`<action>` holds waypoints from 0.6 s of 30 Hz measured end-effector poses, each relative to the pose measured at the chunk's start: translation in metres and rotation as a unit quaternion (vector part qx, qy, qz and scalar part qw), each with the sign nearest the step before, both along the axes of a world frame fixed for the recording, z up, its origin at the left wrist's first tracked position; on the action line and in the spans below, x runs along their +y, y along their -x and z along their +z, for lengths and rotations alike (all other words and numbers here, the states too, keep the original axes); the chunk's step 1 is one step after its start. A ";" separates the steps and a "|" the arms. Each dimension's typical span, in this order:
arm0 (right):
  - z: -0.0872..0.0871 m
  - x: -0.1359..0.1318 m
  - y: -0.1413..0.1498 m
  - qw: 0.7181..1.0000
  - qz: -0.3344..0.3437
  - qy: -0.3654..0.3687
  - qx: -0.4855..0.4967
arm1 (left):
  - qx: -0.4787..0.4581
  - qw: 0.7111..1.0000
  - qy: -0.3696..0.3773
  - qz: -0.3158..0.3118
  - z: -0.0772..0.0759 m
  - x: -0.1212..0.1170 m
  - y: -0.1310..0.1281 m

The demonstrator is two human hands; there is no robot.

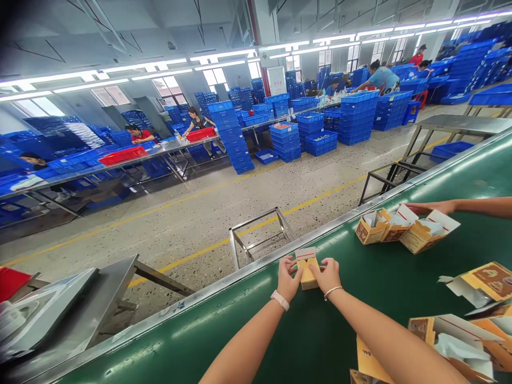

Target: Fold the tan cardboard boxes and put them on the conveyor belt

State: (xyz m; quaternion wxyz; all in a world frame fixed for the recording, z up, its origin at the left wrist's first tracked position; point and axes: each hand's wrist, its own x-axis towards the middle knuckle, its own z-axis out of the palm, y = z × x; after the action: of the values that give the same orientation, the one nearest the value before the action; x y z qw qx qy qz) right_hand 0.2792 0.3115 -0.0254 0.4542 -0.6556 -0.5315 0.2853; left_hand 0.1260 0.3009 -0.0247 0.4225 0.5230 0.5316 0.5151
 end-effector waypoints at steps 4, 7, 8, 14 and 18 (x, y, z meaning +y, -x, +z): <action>0.008 0.007 -0.002 0.989 0.018 0.144 -0.009 | -0.137 0.972 0.188 -0.014 0.005 0.013 -0.024; 0.019 0.010 0.001 0.978 0.039 0.200 -0.045 | -0.154 0.959 0.239 -0.018 0.017 0.019 -0.040; 0.023 0.010 0.001 0.977 0.038 0.204 -0.055 | -0.148 0.959 0.241 -0.011 0.021 0.019 -0.043; 0.082 0.013 -0.044 0.970 0.019 0.062 -0.236 | -0.102 0.975 0.195 0.023 0.042 0.004 -0.021; 0.124 0.024 -0.113 0.884 -0.004 0.066 -0.463 | -0.083 0.985 0.151 0.019 0.058 -0.006 0.010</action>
State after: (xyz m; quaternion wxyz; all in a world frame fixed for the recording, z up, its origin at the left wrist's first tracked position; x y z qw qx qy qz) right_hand 0.3920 0.3360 0.0987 0.1128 -0.7439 -0.6584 -0.0183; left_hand 0.1160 0.2944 0.0337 0.5294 0.3984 0.5763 0.4784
